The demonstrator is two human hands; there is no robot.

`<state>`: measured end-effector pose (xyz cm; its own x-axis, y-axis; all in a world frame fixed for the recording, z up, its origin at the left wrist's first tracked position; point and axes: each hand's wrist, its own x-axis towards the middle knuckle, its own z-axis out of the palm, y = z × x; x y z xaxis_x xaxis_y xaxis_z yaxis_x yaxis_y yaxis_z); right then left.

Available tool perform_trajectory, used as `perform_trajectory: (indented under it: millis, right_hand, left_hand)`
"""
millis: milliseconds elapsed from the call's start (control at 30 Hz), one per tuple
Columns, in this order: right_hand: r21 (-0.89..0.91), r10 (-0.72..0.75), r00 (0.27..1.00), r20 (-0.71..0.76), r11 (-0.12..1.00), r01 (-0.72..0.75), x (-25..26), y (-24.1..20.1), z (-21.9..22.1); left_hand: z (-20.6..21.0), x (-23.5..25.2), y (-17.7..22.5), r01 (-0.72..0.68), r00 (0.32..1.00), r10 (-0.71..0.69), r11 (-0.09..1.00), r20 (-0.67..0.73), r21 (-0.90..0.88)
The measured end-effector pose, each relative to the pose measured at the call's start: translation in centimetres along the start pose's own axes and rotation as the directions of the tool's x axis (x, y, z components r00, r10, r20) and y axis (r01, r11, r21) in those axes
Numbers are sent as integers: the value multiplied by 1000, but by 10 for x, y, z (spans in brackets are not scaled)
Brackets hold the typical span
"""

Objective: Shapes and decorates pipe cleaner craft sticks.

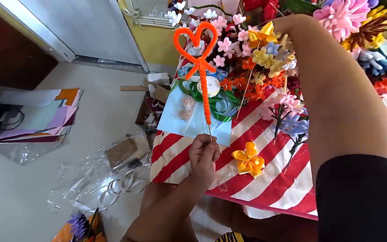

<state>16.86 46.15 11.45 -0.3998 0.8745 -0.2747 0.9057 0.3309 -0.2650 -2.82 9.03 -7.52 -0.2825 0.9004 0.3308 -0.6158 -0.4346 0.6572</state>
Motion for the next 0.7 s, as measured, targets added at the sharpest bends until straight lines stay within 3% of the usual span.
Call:
perform_trajectory:
  millis: [200, 400, 533, 633, 700]
  right_hand:
    - [-109, -121, 992, -26, 987, 118, -25, -35, -7]
    - [174, -174, 982, -76, 967, 185, -8, -13, 7]
    - [167, -152, 987, -55, 973, 159, 23, 17, 13]
    - [284, -292, 955, -49, 913, 294, 17, 14, 13]
    - [445, -227, 973, -40, 868, 221, -7, -13, 11]
  left_hand:
    - [1, 0, 1, 8, 1000, -8, 1000, -5, 0]
    - [1, 0, 0, 25, 1000, -25, 1000, -13, -5]
    - [1, 0, 0, 23, 1000, -23, 1000, -7, -4]
    - [1, 0, -1, 20, 1000, -20, 1000, 2, 12]
    - [1, -1, -2, 21, 1000, -21, 1000, 5, 16]
